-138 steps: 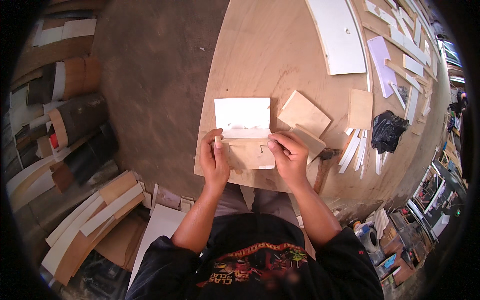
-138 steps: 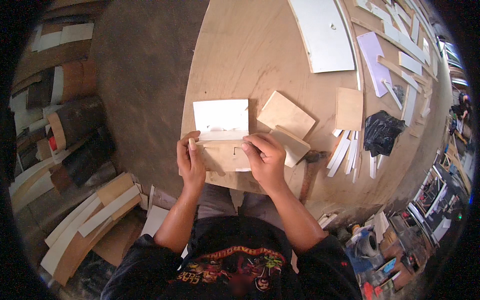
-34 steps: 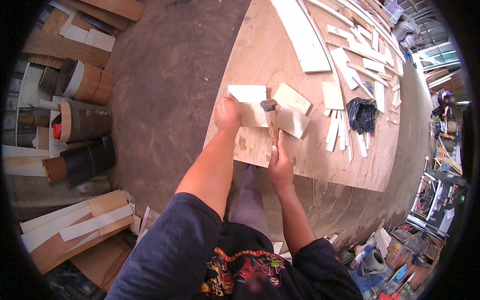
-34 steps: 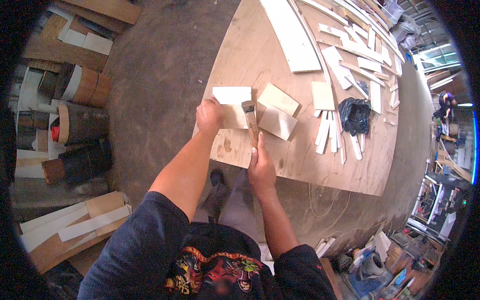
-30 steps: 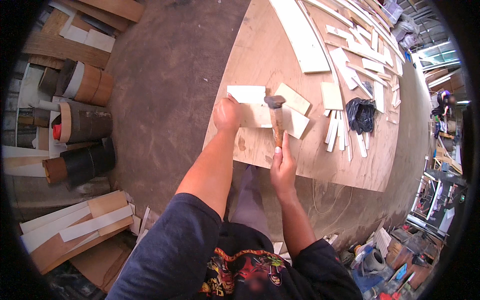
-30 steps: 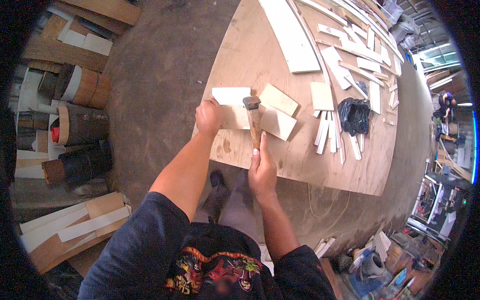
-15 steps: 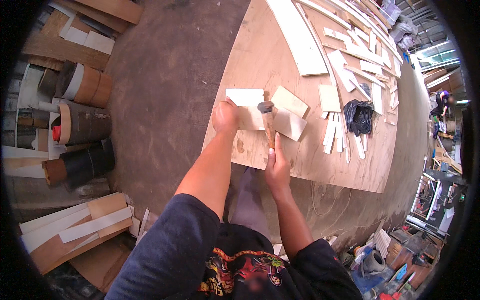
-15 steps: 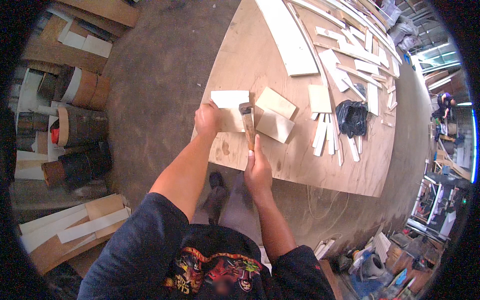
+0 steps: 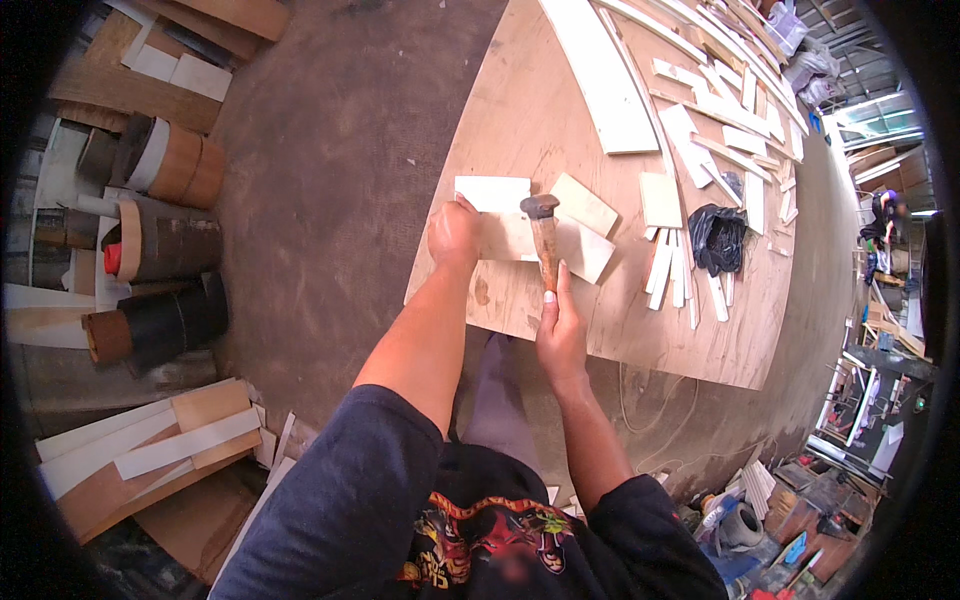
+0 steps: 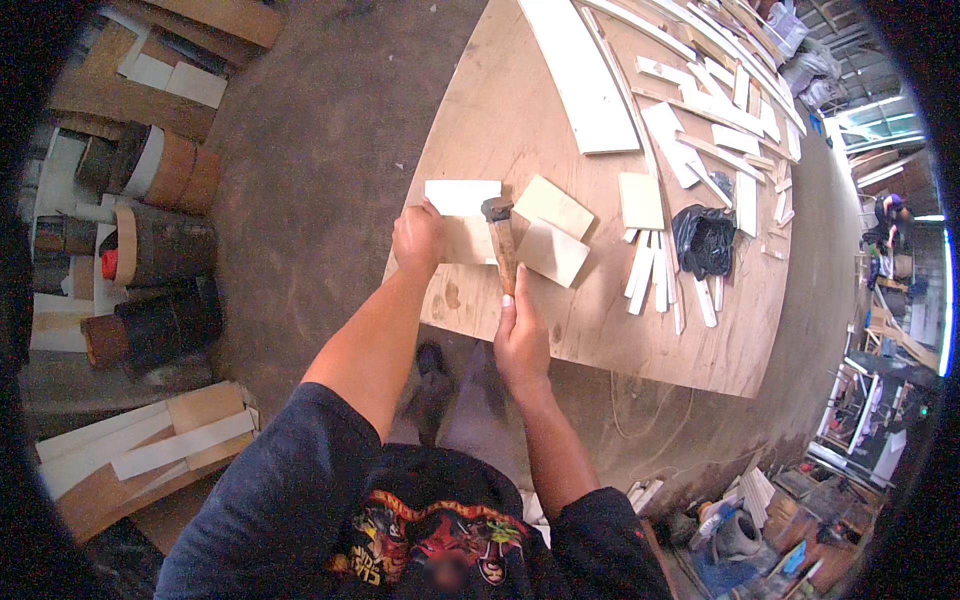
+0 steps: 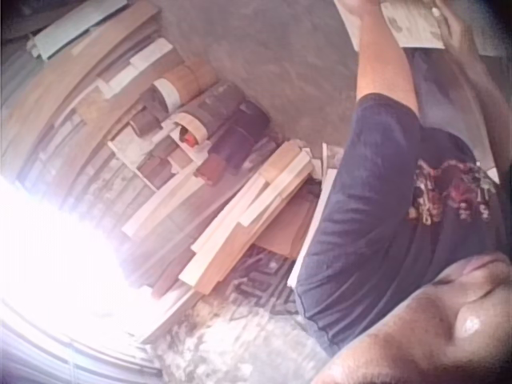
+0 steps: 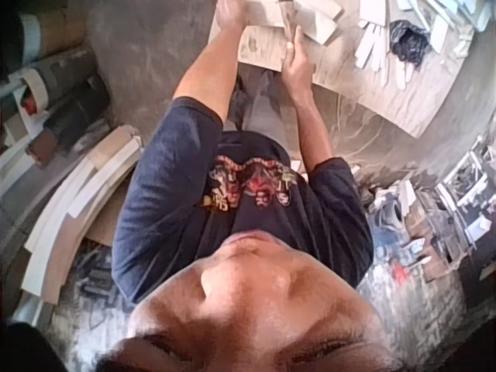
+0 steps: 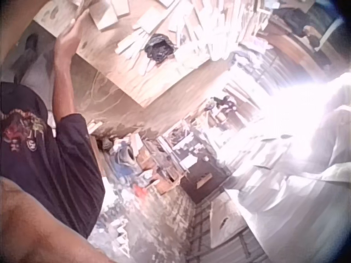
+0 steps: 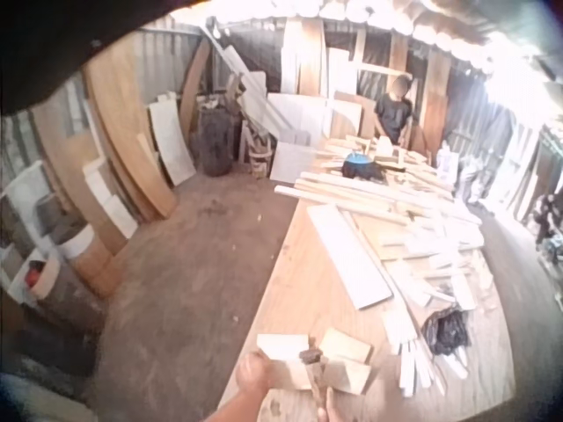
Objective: The person assembles small wooden boxes by aligning white wooden panels and hammering nails into them, then uses a pencil to mark a panel for further work.
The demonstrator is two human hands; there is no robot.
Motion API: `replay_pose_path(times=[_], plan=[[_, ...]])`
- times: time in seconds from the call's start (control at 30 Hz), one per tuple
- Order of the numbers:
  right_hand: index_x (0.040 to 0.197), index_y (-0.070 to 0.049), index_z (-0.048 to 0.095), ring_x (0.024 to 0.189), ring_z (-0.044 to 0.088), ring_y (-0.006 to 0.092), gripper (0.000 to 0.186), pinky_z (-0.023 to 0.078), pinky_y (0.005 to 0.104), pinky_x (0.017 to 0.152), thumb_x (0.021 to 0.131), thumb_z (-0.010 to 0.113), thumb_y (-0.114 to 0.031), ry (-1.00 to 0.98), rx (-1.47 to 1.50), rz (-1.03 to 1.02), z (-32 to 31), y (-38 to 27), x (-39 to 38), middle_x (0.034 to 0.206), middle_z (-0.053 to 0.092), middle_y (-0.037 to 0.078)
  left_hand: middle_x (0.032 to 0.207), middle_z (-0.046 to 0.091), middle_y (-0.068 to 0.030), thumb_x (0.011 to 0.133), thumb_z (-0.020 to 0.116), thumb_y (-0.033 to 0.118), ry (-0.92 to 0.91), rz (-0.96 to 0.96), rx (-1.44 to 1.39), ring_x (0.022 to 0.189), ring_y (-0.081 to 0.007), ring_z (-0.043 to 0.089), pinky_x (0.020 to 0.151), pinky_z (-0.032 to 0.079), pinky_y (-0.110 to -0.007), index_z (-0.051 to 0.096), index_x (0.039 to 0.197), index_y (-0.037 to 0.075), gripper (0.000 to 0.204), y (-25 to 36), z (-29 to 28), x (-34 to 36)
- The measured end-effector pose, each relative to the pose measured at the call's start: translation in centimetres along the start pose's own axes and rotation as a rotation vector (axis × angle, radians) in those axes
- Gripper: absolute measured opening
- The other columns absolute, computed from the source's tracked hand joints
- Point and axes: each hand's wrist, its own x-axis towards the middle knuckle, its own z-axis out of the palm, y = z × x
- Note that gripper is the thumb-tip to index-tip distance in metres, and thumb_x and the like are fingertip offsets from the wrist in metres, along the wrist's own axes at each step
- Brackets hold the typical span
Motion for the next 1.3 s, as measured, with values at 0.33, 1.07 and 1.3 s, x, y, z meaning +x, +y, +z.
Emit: replay_pose_path(times=[0.33,1.07,1.3], plan=[[0.157,-0.01,0.037,0.096,0.066,0.0458,0.052,0.05,0.0512,0.082,0.108,0.042,-0.024,-0.147,-0.057,0.211,-0.7,-0.4,0.3,0.11,0.067,0.03,0.101,0.071,-0.0293,0.104,0.043,0.038,-0.018,-0.026,0.025,0.099,-0.0476,0.069,0.089,0.055,-0.053,0.075,0.094,-0.004,0.054,-0.2,0.4,0.4],[0.157,-0.013,0.036,0.086,0.067,0.0445,0.053,0.051,0.0529,0.074,0.106,0.047,-0.024,-0.227,-0.179,0.161,-2.0,1.4,0.9,0.096,0.067,0.026,0.101,0.071,-0.0303,0.103,0.044,0.038,-0.03,-0.058,-0.004,0.102,-0.0491,0.067,0.093,0.053,-0.054,0.076,0.098,-0.002,0.052,-0.2,0.5,0.3],[0.157,-0.014,0.037,0.088,0.067,0.0443,0.053,0.052,0.0532,0.074,0.106,0.048,-0.025,-0.228,-0.184,0.104,-1.9,1.9,1.3,0.098,0.067,0.025,0.106,0.069,-0.0315,0.105,0.039,0.048,-0.048,0.206,-0.396,0.097,-0.0474,0.068,0.092,0.052,-0.049,0.074,0.105,-0.004,0.062,-5.9,2.1,2.2]])
